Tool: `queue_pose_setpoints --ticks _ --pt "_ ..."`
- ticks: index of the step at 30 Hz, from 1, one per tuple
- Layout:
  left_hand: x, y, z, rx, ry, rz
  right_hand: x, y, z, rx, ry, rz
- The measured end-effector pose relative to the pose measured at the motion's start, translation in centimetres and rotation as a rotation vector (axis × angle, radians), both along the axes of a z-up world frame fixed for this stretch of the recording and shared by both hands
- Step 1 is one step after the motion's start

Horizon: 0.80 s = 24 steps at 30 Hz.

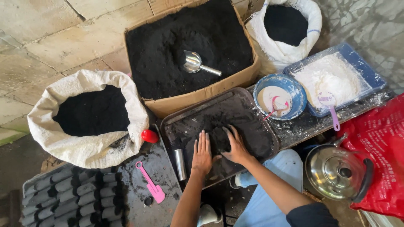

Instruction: The person scoops black powder into a cylindrical mold on a tray, packs it with a metal rod, and removes excess powder. They then eject the formed briquette onto a tray and repeat the process.

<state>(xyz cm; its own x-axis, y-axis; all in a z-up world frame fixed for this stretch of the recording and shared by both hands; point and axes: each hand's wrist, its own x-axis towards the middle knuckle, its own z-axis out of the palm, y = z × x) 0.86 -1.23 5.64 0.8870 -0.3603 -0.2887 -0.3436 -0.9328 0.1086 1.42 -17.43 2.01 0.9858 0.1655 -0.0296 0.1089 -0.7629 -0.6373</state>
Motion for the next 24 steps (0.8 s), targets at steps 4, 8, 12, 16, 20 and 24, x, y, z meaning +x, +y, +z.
queue_pose_setpoints --ticks 4,8,12,16,20,24 --pt "2.8 -0.6 -0.1 0.026 -0.105 -0.093 1.7 0.0 -0.3 0.146 -0.18 -0.027" --pt "5.1 -2.1 -2.6 0.144 -0.113 -0.249 2.5 1.0 2.0 0.352 -0.311 -0.072" --pt "6.0 -2.5 -5.1 0.308 -0.167 -0.437 0.9 3.1 6.3 0.403 -0.226 -0.015" --pt "8.8 -1.7 -9.7 0.305 -0.241 -0.655 -0.5 4.3 12.6 0.553 -0.08 0.074" --pt "9.8 -1.5 -11.6 0.185 -0.426 -0.741 -1.1 4.8 15.2 0.57 0.138 0.211" --pt "10.2 -1.0 -15.3 0.095 -0.522 -0.739 -0.9 5.0 14.3 0.558 0.34 0.237"
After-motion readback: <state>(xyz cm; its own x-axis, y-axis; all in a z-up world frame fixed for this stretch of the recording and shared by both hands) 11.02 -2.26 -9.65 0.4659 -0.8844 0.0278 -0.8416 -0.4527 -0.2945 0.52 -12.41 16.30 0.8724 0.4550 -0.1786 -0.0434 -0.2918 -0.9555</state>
